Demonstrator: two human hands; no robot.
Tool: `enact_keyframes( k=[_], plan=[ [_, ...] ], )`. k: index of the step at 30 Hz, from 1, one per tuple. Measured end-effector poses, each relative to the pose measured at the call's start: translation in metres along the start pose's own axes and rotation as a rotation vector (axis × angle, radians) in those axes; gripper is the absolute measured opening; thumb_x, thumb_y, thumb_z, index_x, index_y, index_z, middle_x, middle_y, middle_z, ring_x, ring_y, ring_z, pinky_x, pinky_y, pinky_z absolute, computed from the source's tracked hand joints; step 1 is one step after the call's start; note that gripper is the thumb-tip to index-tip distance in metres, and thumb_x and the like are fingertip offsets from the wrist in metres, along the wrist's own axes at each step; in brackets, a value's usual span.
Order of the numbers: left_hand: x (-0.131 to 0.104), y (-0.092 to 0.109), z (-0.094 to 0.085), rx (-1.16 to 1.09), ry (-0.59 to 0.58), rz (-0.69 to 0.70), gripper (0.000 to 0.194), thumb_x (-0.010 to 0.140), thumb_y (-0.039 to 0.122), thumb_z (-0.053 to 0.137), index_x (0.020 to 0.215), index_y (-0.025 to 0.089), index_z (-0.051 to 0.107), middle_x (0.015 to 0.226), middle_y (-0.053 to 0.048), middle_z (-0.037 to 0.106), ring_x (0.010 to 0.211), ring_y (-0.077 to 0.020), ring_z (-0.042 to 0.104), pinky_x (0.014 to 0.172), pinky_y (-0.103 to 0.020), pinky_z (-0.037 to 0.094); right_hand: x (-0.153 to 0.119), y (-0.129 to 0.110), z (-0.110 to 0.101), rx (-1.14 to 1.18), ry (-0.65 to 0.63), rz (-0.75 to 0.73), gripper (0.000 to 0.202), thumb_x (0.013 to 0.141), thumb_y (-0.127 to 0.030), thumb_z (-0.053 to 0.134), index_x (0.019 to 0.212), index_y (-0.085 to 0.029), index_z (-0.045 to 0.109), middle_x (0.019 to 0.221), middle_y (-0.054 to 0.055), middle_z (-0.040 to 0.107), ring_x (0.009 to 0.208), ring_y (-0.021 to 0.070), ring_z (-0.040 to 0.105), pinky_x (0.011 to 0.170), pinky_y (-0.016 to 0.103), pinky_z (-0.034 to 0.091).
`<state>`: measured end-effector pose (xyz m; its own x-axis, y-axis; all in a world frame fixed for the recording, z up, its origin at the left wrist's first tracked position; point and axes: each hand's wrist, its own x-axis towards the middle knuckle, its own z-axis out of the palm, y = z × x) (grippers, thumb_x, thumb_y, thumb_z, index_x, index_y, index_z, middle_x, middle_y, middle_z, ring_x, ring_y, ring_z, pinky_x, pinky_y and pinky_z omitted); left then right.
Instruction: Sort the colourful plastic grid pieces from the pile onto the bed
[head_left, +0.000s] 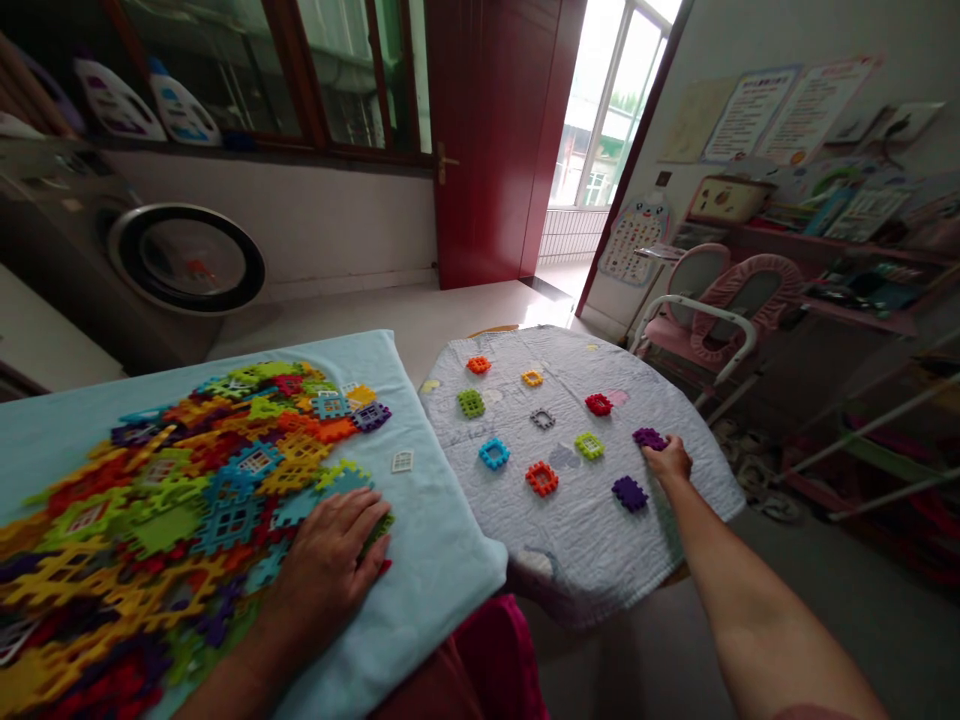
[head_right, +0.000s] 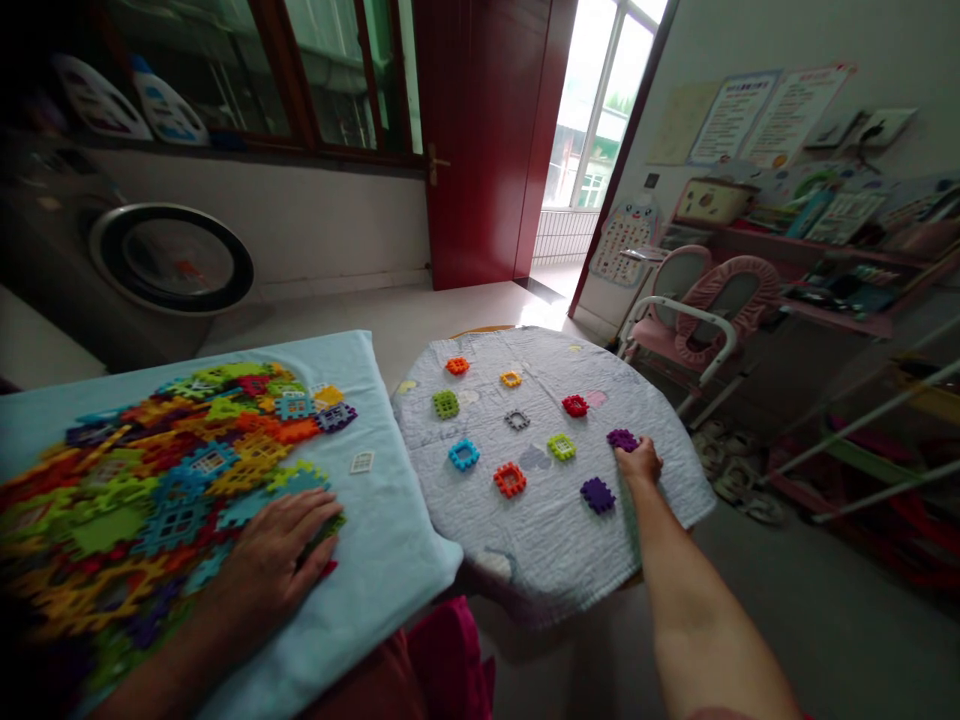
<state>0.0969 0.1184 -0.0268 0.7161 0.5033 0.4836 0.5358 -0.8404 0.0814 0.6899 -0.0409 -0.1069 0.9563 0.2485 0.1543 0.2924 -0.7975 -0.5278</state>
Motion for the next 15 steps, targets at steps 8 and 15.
enact_keyframes(
  k=[8, 15],
  plan=[
    [0.002, 0.008, -0.004, -0.025, -0.032, -0.038, 0.029, 0.092, 0.029, 0.054, 0.119, 0.022, 0.063, 0.124, -0.009, 0.068, 0.120, -0.0269, 0.059, 0.108, -0.049, 0.042, -0.008, -0.010, -0.009, 0.065, 0.048, 0.053, 0.065, 0.060, -0.038, 0.072, 0.119, -0.021, 0.054, 0.114, 0.018, 0.063, 0.108, 0.0381, 0.058, 0.092, 0.054, 0.044],
    [0.007, 0.020, -0.015, -0.074, -0.092, -0.105, 0.027, 0.089, 0.019, 0.057, 0.116, 0.021, 0.063, 0.122, -0.008, 0.067, 0.119, -0.0264, 0.057, 0.111, -0.051, 0.040, -0.043, -0.080, -0.021, 0.211, 0.185, -0.245, 0.067, 0.064, -0.044, 0.067, 0.123, -0.012, 0.054, 0.121, 0.024, 0.059, 0.118, 0.0425, 0.052, 0.099, 0.059, 0.040]
  ],
)
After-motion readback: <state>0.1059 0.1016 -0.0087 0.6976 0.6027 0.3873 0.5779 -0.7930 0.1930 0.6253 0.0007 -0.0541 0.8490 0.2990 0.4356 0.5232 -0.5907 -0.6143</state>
